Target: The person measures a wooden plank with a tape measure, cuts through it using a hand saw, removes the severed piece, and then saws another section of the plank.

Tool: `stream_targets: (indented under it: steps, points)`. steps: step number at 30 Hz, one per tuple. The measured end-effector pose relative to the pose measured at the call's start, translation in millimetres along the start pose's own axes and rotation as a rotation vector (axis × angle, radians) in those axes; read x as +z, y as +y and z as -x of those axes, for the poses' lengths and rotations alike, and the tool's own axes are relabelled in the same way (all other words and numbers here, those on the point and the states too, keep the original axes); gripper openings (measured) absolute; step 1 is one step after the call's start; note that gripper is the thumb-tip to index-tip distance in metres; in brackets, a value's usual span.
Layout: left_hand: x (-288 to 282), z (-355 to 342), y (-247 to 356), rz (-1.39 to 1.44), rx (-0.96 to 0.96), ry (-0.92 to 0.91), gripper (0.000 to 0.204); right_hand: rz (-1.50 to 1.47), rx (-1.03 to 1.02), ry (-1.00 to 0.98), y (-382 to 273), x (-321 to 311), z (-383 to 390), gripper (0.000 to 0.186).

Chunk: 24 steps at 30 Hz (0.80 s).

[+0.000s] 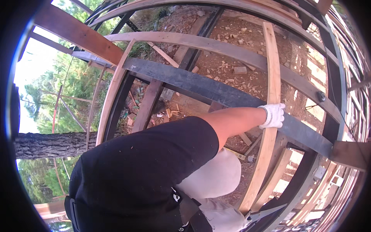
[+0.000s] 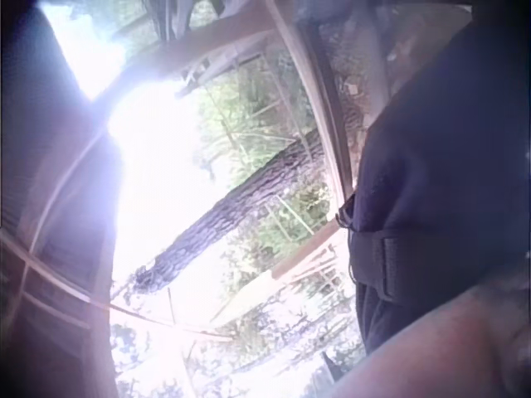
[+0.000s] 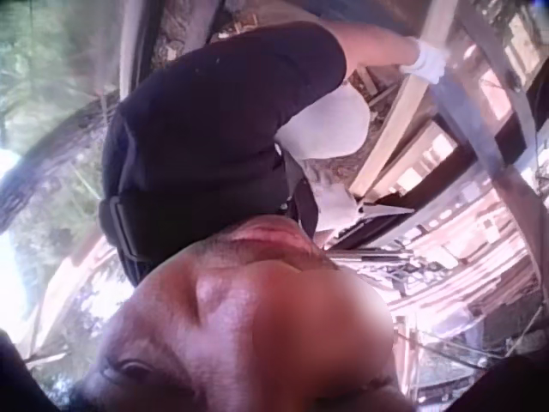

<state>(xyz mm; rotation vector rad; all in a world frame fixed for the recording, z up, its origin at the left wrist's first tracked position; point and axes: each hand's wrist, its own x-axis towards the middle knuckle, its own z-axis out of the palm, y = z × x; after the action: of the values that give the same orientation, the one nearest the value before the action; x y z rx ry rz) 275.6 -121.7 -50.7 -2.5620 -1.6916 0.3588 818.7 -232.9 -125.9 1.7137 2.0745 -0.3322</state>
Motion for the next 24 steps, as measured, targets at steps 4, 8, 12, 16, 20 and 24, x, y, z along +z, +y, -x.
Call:
stream_targets:
  steps: [4, 8, 12, 16, 20, 24]
  points:
    - [-7, 1, 10, 0.033, 0.002, 0.056, 0.043, 0.076, 0.221, -0.109, 29, 23, 46, 0.065]
    - [-31, 40, 5, 0.185, 0.169, 0.173, 0.055, 0.028, 0.064, 0.088, 35, 2, 90, 0.072]
    - [-67, 95, 13, 0.265, 0.206, 0.372, 0.069, -0.134, 0.052, 0.112, 36, -66, 115, 0.085]
    - [-92, 143, 27, 0.245, 0.108, 0.417, 0.077, -0.079, -0.012, 0.125, 35, -133, 109, 0.082]
    - [-88, 189, 44, 0.230, -0.048, 0.309, 0.077, 0.024, -0.150, 0.143, 27, -169, 74, 0.082]
    - [-61, 225, 57, 0.250, -0.200, 0.314, 0.074, 0.131, -0.267, 0.143, 9, -184, 22, 0.076]
